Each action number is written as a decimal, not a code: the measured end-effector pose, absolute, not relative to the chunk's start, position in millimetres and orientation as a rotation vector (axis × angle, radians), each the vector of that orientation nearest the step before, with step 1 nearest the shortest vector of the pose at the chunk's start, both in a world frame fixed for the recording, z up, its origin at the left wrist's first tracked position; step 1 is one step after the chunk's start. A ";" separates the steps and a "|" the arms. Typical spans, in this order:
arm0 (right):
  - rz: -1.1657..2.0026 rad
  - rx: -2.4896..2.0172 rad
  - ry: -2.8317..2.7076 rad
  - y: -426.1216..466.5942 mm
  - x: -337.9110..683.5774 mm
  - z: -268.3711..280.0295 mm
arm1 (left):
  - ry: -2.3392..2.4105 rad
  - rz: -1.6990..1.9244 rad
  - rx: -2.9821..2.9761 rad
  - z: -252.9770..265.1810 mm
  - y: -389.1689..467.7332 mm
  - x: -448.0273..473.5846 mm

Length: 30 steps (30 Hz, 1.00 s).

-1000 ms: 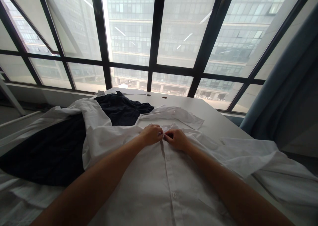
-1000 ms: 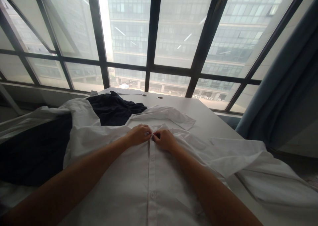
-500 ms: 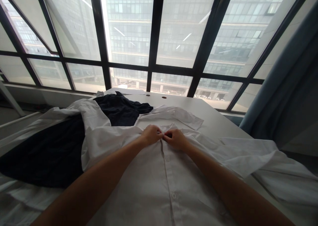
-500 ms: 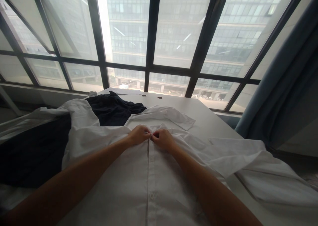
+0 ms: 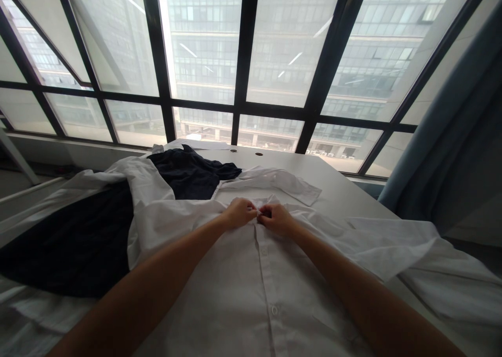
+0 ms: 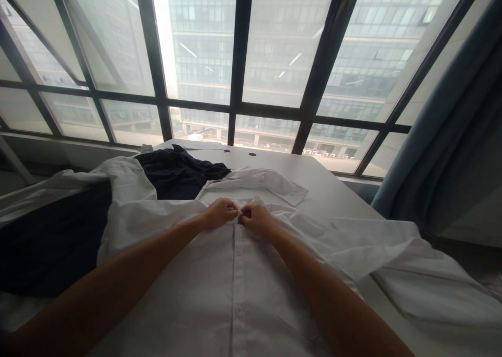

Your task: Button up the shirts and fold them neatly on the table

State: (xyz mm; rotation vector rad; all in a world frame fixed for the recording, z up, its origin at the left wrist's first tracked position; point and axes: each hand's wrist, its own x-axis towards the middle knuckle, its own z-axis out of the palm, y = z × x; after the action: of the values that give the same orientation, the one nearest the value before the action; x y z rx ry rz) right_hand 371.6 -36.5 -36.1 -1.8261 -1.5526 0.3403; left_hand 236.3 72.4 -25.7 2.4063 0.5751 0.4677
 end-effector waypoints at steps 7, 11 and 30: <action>0.302 -1.799 -1.540 -37.2 373.5 -35.2 | 0.451 0.424 2.513 -23.7 76.4 234.2; 0.253 -1.833 -1.549 -38.4 372.1 -35.8 | 0.284 0.419 2.568 -27.3 85.7 230.9; -0.339 -2.331 -1.762 -42.6 392.4 -23.3 | 0.448 0.571 3.192 -8.2 103.8 213.7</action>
State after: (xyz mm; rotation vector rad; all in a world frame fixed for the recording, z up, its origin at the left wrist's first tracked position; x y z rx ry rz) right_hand 392.4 -42.6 -23.3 -2.3315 -1.7623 -0.3392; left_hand 213.7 103.8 -8.2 3.1921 0.4483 0.5709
